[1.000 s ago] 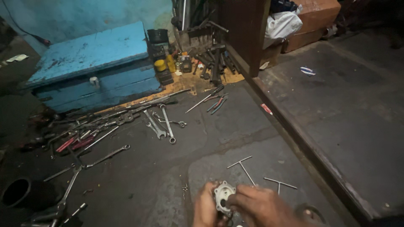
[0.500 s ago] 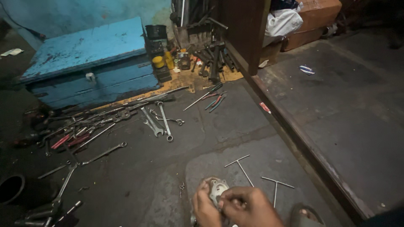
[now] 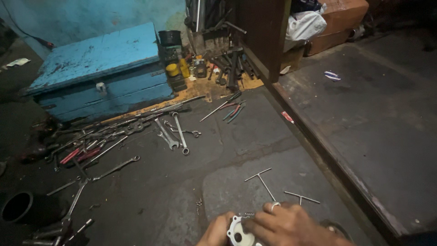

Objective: The person assembles a small mechanical component by hand, inserting a spring and a small metal piece into a circular housing. They then attach a white plastic part to the housing and rotate the assembly to check the fit.

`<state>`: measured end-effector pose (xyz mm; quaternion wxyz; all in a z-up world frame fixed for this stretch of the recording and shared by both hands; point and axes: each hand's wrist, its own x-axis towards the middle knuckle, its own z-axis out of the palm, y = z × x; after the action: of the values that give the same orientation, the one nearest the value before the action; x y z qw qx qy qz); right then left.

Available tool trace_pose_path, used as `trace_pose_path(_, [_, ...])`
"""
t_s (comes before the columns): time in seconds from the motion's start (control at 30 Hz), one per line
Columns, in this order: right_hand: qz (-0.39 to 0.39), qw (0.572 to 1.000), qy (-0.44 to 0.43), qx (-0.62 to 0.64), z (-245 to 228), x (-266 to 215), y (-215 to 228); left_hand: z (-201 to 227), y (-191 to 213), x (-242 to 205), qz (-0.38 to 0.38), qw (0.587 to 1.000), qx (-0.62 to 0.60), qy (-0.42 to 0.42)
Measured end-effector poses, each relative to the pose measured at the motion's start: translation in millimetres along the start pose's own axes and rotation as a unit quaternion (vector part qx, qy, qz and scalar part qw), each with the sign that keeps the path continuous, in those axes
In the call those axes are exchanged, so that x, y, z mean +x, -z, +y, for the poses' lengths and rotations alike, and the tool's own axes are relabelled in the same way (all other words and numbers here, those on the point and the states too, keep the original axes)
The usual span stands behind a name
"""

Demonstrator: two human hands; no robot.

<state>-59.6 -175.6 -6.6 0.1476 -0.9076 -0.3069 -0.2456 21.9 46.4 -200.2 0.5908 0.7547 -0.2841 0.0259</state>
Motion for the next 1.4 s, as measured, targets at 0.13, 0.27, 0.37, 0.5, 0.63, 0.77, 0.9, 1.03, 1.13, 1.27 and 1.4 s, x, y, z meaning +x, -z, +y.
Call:
trace_pose_path(0.13, [0.077,0.977,-0.178,0.089,1.1,6.9,5.3,-30.9,-3.1,46.2,-0.226,0.841,-0.277,0.406])
trace_pose_path(0.27, [0.046,0.916,-0.304,0.257,1.1,23.8,14.6,-34.1,7.2,40.7,-0.272,0.916,-0.227,0.187])
trace_pose_path(0.37, [0.065,0.943,-0.091,0.314,-5.0,29.8,18.1,-32.7,-1.2,44.2,-0.255,0.892,-0.222,0.299])
trace_pose_path(0.5, [-0.012,0.991,-0.061,0.116,-4.5,17.1,2.2,-22.6,-13.7,46.2,-0.184,0.778,-0.376,0.468])
trace_pose_path(0.63, [-0.014,0.986,-0.128,0.109,-7.1,3.8,-20.5,-13.3,1.5,30.9,-0.142,0.969,-0.145,0.142])
trace_pose_path(0.77, [-0.057,0.898,-0.366,0.237,-11.6,-2.4,-29.9,-35.0,-37.1,44.4,-0.045,0.803,-0.361,0.473])
trace_pose_path(0.9, [-0.002,0.84,-0.422,0.341,-8.6,-2.9,-33.2,-29.6,-45.4,47.5,0.012,0.765,-0.42,0.488])
trace_pose_path(1.03, [0.091,0.887,-0.358,0.277,-14.1,0.4,-42.8,-9.3,-54.8,42.7,0.092,0.796,-0.401,0.445])
trace_pose_path(1.13, [0.08,0.898,-0.384,0.196,-21.8,0.0,-41.8,-0.8,-65.6,36.1,0.105,0.863,-0.388,0.304])
trace_pose_path(1.27, [0.113,0.889,-0.385,0.222,-24.1,1.6,-47.8,19.3,-61.8,32.6,0.117,0.886,-0.322,0.314])
trace_pose_path(1.4, [0.073,0.915,-0.265,0.294,-12.6,1.6,-39.3,29.2,-56.3,45.7,0.137,0.783,-0.463,0.392])
